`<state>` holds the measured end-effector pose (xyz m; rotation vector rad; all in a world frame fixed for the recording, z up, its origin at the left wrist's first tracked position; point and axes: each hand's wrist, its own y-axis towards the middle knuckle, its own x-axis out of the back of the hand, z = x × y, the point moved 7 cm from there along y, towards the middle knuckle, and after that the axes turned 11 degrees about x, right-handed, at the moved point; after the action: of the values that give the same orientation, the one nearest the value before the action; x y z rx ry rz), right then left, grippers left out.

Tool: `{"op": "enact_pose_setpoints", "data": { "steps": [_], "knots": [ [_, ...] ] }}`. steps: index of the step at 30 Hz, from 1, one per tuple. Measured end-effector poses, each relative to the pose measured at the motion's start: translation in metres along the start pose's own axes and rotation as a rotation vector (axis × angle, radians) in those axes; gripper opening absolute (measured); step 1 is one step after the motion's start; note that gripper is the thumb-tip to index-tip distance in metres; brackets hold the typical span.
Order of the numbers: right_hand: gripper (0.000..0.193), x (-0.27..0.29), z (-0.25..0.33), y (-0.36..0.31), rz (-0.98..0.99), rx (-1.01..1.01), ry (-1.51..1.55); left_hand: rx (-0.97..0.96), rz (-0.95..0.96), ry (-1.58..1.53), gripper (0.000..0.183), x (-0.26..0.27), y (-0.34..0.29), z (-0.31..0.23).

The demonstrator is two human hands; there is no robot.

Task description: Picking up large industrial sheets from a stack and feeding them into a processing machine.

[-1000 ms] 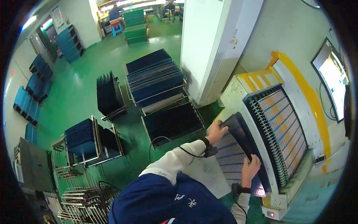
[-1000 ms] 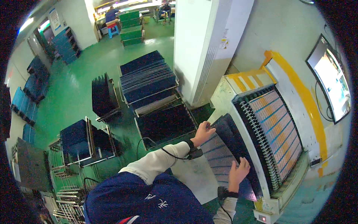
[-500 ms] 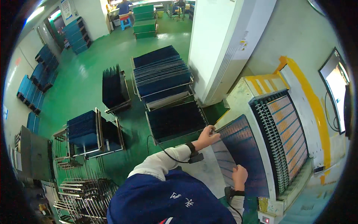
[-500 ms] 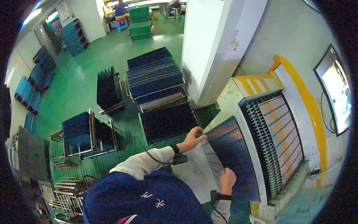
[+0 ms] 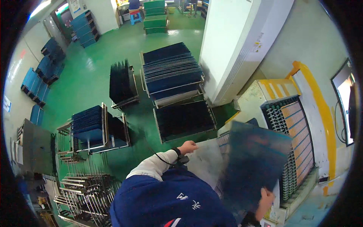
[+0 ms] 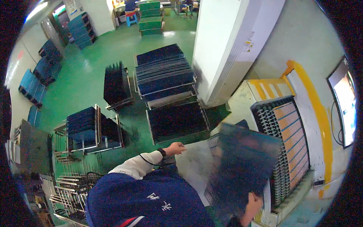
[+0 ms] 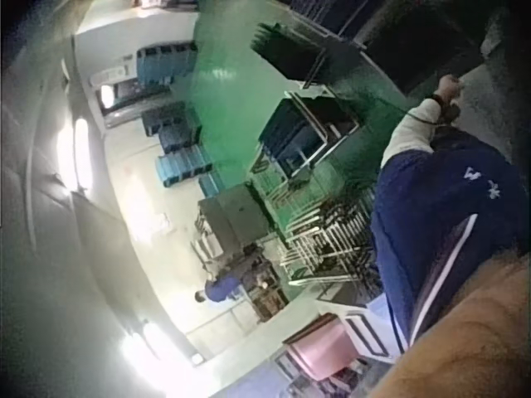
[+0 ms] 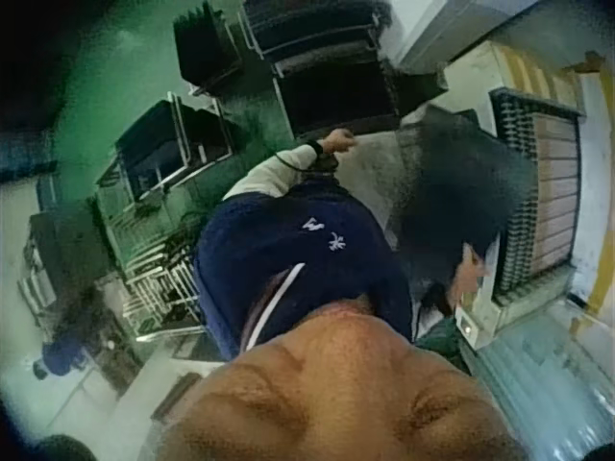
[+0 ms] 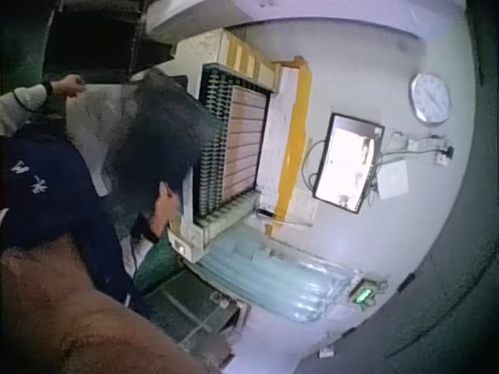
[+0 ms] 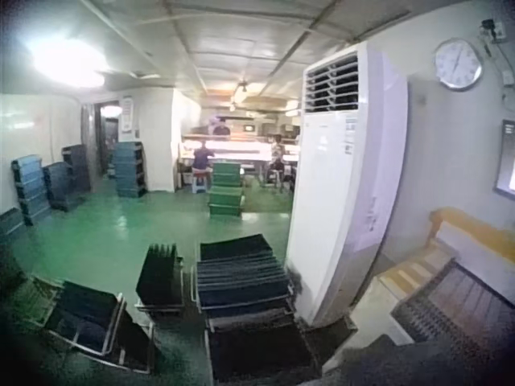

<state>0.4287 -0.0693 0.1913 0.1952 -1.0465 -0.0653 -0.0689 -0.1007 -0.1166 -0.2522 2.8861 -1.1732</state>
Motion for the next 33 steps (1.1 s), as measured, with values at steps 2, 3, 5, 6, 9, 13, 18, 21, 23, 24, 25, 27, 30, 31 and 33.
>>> {"op": "enact_pose_setpoints", "data": {
  "steps": [2,3,5,6,9,13,18,21,23,24,25,27,30,31,33],
  "knots": [
    [0.027,0.04,0.006,-0.029,-0.202,-0.358,0.24,0.012,-0.053,0.028,0.035,0.007,0.005,0.018],
    [0.027,0.049,-0.022,-0.044,-0.406,-0.301,0.543,0.042,-0.031,0.036,0.034,0.004,0.007,0.022],
    [0.046,0.053,-0.01,-0.059,-0.446,-0.462,0.707,0.083,-0.076,0.03,0.033,0.017,0.014,0.049],
    [0.057,0.057,-0.006,-0.069,-0.481,-0.543,0.772,0.098,-0.078,0.026,0.032,0.014,0.017,0.053],
    [0.042,0.051,-0.017,-0.087,-0.528,-0.534,0.648,0.118,-0.073,0.07,0.034,0.007,0.025,0.059],
    [0.033,0.03,-0.015,-0.073,-0.585,-0.05,0.744,0.158,-0.007,0.079,0.03,0.001,0.026,0.054],
    [0.02,-0.032,-0.056,-0.09,-0.398,-0.411,1.277,0.206,0.022,0.199,0.028,-0.01,0.028,0.039],
    [0.013,-0.03,0.013,-0.085,-0.39,-0.273,1.133,0.17,-0.022,0.134,0.032,-0.006,0.033,0.046],
    [0.013,-0.044,0.021,-0.086,-0.432,-0.361,1.339,0.146,-0.039,0.111,0.033,-0.002,0.034,0.051],
    [0.014,-0.047,0.023,-0.088,-0.469,-0.406,1.434,0.143,-0.026,0.145,0.032,-0.004,0.036,0.047],
    [0.011,-0.048,0.031,-0.087,-0.462,-0.416,1.499,0.145,-0.026,0.172,0.031,-0.001,0.037,0.048],
    [0.007,-0.051,0.048,-0.082,-0.443,-0.433,1.633,0.137,-0.082,0.126,0.031,0.009,0.036,0.053],
    [0.007,-0.052,0.052,-0.076,-0.444,-0.464,1.6,0.136,-0.067,0.125,0.031,0.009,0.032,0.052],
    [0.007,-0.056,0.045,-0.075,-0.439,-0.454,1.636,0.139,-0.054,0.108,0.031,0.011,0.03,0.053],
    [0.007,-0.063,0.033,-0.065,-0.434,-0.43,1.71,0.156,-0.07,0.13,0.032,0.008,0.03,0.049]
  ]
}}
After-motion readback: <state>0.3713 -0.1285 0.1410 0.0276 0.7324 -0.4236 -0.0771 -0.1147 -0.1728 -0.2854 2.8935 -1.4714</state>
